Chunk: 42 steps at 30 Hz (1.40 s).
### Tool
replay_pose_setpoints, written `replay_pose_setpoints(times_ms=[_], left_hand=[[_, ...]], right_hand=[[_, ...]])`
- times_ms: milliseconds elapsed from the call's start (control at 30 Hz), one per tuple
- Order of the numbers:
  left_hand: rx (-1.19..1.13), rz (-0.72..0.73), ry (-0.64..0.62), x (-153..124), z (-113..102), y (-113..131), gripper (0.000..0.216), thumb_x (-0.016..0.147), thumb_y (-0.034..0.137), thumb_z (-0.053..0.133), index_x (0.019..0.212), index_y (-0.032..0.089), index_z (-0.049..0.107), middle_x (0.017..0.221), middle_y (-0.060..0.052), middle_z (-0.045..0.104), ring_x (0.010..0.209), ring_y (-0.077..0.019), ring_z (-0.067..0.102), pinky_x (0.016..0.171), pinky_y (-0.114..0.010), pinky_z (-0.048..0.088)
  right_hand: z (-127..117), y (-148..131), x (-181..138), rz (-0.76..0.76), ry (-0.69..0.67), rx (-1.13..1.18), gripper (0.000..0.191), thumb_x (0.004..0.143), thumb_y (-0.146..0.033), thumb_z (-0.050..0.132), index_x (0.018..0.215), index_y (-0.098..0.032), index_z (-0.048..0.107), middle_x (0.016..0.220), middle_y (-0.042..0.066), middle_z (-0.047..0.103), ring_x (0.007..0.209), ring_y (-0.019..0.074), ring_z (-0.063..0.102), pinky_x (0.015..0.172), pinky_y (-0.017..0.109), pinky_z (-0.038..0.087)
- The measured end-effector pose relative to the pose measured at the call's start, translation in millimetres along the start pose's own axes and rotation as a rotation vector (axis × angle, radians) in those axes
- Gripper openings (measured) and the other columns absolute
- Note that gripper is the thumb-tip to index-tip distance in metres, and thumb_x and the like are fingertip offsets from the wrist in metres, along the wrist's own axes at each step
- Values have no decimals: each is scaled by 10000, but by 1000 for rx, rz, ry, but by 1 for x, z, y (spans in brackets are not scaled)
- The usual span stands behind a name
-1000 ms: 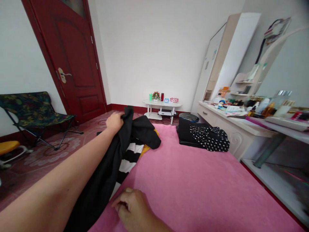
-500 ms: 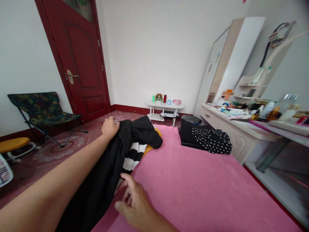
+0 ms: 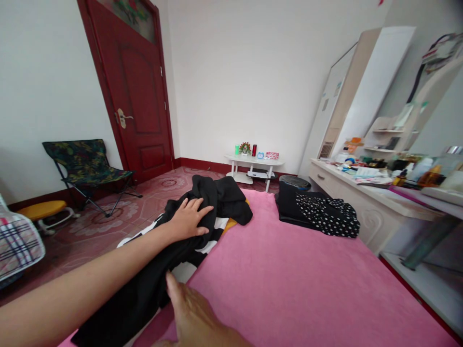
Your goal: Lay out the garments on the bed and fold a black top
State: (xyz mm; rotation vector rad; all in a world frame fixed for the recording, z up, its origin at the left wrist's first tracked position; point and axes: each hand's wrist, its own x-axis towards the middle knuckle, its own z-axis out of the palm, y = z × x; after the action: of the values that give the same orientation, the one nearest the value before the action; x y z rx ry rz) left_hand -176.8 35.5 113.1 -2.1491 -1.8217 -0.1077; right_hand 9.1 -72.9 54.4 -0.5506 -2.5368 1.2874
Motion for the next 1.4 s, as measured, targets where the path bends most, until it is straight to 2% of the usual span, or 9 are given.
replay_pose_setpoints(times_ms=[133, 267, 367, 433, 467, 600, 700, 900, 1400], left_hand=[[51, 47, -158, 1, -14, 12, 928, 580, 575, 754, 1402, 365, 377, 1489, -159, 309, 1351, -399, 269, 1063, -588, 173], [33, -88, -292, 22, -60, 23, 794, 592, 598, 737, 1310, 334, 523, 1281, -170, 554, 1140, -404, 520, 920, -532, 385], [72, -266, -59, 41, -77, 31, 470, 826, 540, 527, 1135, 215, 665, 1072, -167, 652, 1022, -353, 592, 865, -464, 420], [89, -255, 145, 50, -65, 29, 478, 898, 516, 405, 1188, 206, 625, 1172, -158, 613, 1127, -328, 536, 954, -463, 358], [74, -231, 174, 53, -52, 26, 509, 900, 533, 387, 1259, 221, 569, 1266, -147, 564, 1198, -319, 484, 1001, -465, 315], [-92, -280, -57, 58, 10, 5, 683, 870, 634, 343, 1436, 251, 334, 1473, -123, 364, 1334, -315, 335, 1060, -490, 247], [-139, -294, -49, 58, 31, -3, 701, 868, 648, 320, 1445, 250, 311, 1476, -128, 357, 1338, -324, 327, 1063, -509, 236], [-113, -288, 92, 53, 27, 4, 641, 874, 595, 383, 1411, 245, 371, 1436, -119, 412, 1324, -312, 336, 1075, -497, 224], [-120, -283, 121, 54, 33, 2, 644, 865, 603, 390, 1397, 239, 394, 1417, -123, 430, 1304, -319, 353, 1067, -503, 235]], right_hand=[[4, 5, -1, 7, 1, -18, 1023, 687, -244, 680, 1503, -237, 64, 1483, 139, 324, 1347, 306, 327, 1074, 445, 311], [3, 8, -3, -5, 35, 10, 984, 683, -214, 665, 1498, -240, 114, 1488, 119, 327, 1351, 263, 335, 1089, 393, 303], [2, 8, -1, -15, 69, 26, 949, 679, -187, 651, 1490, -245, 160, 1458, 99, 383, 1322, 237, 383, 1087, 360, 312], [2, 8, -1, -8, 72, 29, 931, 680, -181, 644, 1485, -242, 180, 1440, 94, 410, 1304, 236, 406, 1081, 357, 324], [2, 8, -1, -3, 68, 30, 924, 685, -187, 642, 1485, -237, 182, 1442, 96, 407, 1307, 241, 403, 1080, 360, 326], [1, 10, -4, 5, 72, 39, 881, 716, -207, 622, 1484, -221, 188, 1459, 102, 385, 1327, 257, 373, 1087, 382, 313], [1, 10, -5, -22, 103, 43, 850, 707, -183, 614, 1467, -224, 236, 1418, 92, 442, 1291, 252, 421, 1074, 370, 334], [3, 14, -4, -41, 123, 33, 790, 718, -172, 591, 1446, -216, 287, 1402, 90, 462, 1279, 238, 438, 1068, 349, 342], [5, 15, -2, -22, 118, 61, 776, 710, -135, 548, 1441, -222, 301, 1400, 80, 462, 1283, 233, 429, 1075, 344, 323]])
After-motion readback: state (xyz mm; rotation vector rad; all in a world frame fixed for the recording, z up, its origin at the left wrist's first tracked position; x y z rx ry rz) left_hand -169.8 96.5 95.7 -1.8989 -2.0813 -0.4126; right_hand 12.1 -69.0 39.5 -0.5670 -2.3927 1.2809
